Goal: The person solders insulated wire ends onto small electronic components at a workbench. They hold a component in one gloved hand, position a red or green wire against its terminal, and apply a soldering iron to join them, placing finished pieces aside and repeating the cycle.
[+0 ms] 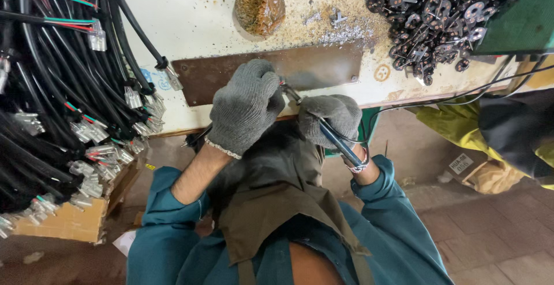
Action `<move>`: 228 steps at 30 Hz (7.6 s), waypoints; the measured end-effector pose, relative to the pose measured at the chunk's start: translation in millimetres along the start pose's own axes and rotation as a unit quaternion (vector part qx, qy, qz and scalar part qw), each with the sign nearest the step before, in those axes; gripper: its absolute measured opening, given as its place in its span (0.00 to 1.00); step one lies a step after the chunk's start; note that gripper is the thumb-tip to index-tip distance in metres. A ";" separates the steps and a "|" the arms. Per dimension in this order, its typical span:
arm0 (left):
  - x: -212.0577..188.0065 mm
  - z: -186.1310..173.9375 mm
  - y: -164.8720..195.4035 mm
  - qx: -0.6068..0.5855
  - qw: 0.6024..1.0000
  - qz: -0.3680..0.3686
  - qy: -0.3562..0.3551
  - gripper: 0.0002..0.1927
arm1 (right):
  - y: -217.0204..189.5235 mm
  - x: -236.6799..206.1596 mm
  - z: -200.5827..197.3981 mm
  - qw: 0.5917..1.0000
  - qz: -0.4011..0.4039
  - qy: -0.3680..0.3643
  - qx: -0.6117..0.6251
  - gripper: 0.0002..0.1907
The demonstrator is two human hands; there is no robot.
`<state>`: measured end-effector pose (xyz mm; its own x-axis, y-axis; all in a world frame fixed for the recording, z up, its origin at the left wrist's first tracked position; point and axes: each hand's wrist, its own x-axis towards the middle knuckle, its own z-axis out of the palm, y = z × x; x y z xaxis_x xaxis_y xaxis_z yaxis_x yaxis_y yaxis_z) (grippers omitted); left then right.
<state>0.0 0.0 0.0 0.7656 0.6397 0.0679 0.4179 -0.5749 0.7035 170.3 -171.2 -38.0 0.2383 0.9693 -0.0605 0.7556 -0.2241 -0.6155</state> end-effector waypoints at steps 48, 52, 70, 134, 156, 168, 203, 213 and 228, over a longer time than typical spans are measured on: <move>3.3 -5.4 -1.5 -0.072 0.997 -0.013 -0.019 0.13 | -5.3 14.9 -4.7 0.991 -0.077 0.088 0.070 0.11; 4.5 -4.6 -0.2 -0.066 0.997 -0.030 -0.024 0.13 | -3.7 15.7 -4.2 0.990 -0.078 0.087 0.074 0.11; 7.3 -18.3 3.2 -0.060 0.998 -0.027 0.002 0.10 | 0.7 -12.1 -6.6 0.935 0.123 0.239 0.230 0.12; 3.5 -9.5 5.1 -0.012 1.000 -0.027 -0.007 0.08 | -20.3 23.9 12.1 0.881 0.084 0.169 0.434 0.10; -18.7 -16.3 4.9 -0.032 0.999 -0.034 -0.004 0.16 | -59.2 52.0 -1.6 0.986 0.003 0.128 0.108 0.21; -16.3 -66.9 19.8 0.020 0.996 -0.057 0.069 0.22 | -51.2 46.9 8.2 0.827 0.150 0.328 0.432 0.19; -39.9 -37.3 17.8 -0.303 0.929 -0.199 -0.077 0.06 | -79.6 19.0 -3.6 0.952 0.090 0.184 0.225 0.09; -48.8 -20.1 17.4 -0.275 0.953 -0.124 -0.018 0.07 | -81.8 35.1 -25.6 0.963 0.072 0.058 0.252 0.15; -48.7 -25.8 15.0 -0.552 0.773 -0.309 -0.042 0.06 | -88.2 24.8 -19.3 0.948 0.082 0.111 0.287 0.25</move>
<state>-43.7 -26.6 25.5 0.6354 0.5555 -0.5364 0.0804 0.6433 0.7614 121.3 -129.4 29.9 0.4941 0.8670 -0.0642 0.2560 -0.2157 -0.9423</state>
